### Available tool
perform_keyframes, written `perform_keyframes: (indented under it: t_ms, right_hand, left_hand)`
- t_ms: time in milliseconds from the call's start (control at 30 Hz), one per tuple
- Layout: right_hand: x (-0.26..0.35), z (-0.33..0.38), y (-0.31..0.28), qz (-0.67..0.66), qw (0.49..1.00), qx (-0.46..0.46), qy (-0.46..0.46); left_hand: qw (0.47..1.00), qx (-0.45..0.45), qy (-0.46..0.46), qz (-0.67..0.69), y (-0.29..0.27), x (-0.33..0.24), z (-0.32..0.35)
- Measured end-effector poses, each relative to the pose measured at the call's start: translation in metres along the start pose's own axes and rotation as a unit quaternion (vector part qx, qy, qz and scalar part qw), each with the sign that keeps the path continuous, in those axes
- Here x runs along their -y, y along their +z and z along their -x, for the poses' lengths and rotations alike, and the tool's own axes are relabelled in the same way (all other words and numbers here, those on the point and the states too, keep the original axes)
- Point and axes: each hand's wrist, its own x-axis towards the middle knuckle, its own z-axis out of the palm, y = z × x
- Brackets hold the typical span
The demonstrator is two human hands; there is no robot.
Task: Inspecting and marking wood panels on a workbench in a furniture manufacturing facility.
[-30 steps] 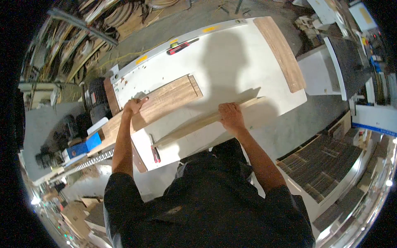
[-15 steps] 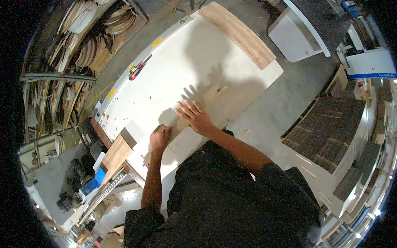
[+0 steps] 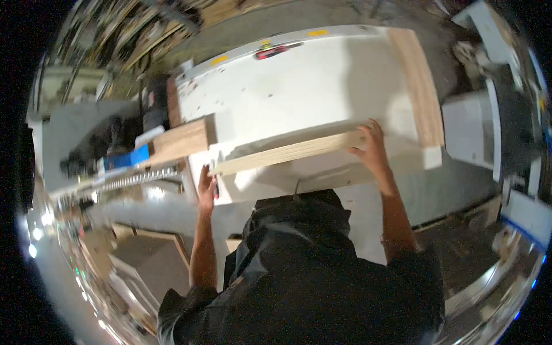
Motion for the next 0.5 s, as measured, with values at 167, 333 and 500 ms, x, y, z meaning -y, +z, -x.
perform_keyframes:
  t_ms: [167, 333, 500]
  right_hand:
    - [-0.011, 0.004, 0.010, -0.145, 0.986, 0.049, 0.061]
    - [-0.003, 0.020, 0.013, -0.202, 0.964, 0.052, 0.163]
    - [0.004, 0.029, 0.014, -0.382, 0.896, 0.036, 0.224]
  left_hand:
    - [0.997, -0.055, 0.023, 0.052, 0.036, -0.002, 0.017]
    - [0.993, -0.047, 0.016, 0.103, 0.063, 0.002, 0.025]
    - [0.992, -0.079, 0.059, 0.084, 0.067, 0.012, 0.029]
